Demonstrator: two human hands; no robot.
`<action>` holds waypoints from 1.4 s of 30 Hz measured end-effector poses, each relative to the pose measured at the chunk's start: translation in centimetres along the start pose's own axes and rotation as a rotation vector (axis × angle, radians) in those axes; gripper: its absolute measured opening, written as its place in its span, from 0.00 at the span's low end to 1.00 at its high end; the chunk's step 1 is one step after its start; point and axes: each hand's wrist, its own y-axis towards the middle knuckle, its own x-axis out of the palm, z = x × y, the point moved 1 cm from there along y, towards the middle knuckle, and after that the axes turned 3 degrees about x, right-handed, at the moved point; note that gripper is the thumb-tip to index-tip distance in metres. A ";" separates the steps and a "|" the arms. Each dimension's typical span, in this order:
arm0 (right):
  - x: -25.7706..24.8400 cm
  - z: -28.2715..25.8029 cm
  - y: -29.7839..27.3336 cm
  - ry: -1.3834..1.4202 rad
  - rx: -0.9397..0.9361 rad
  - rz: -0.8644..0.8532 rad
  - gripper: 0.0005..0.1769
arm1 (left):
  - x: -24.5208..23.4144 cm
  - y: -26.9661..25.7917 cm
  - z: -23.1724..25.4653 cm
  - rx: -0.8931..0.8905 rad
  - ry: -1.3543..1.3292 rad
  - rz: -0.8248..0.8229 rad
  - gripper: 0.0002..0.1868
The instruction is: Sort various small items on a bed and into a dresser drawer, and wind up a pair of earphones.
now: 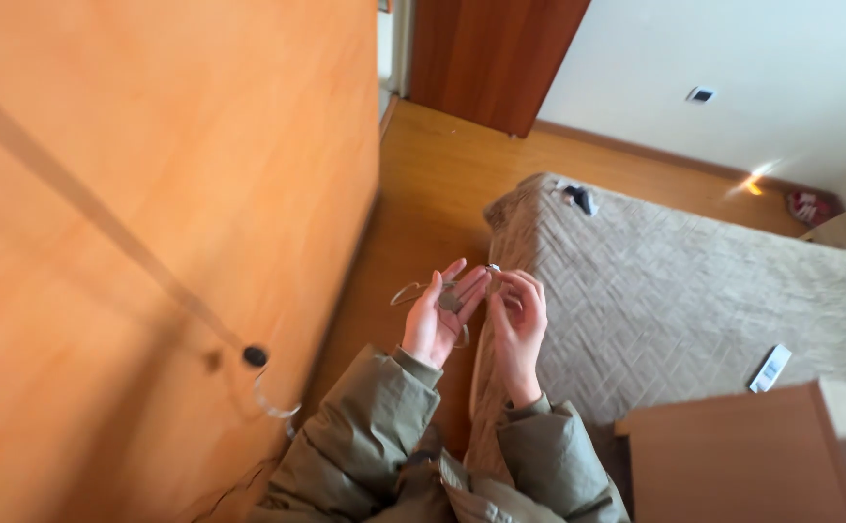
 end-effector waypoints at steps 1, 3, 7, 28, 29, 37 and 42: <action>-0.1 0.3 2.7 -0.010 -0.004 -0.003 0.15 | -0.3 2.5 -0.4 -0.001 -0.010 -0.004 0.29; 0.2 0.5 8.6 -0.218 -0.160 -0.078 0.12 | -0.5 8.1 -0.8 0.013 -0.003 -0.036 0.29; 0.5 1.0 18.1 -0.529 -0.254 -0.266 0.16 | 1.8 17.2 0.3 0.033 0.065 -0.068 0.29; 5.2 21.0 69.4 -0.734 -0.329 -0.251 0.12 | 3.7 75.9 5.6 -0.277 0.209 -0.217 0.30; 4.7 22.2 71.4 -0.720 -0.372 -0.246 0.13 | 4.2 78.4 5.1 -0.313 0.209 -0.205 0.30; -1.9 30.7 87.6 -0.707 -0.166 0.036 0.12 | 7.9 98.6 -1.8 -0.541 0.174 -0.231 0.29; -9.1 33.9 100.7 -0.749 -0.148 0.146 0.11 | 11.8 113.1 -9.1 -0.664 0.161 -0.220 0.28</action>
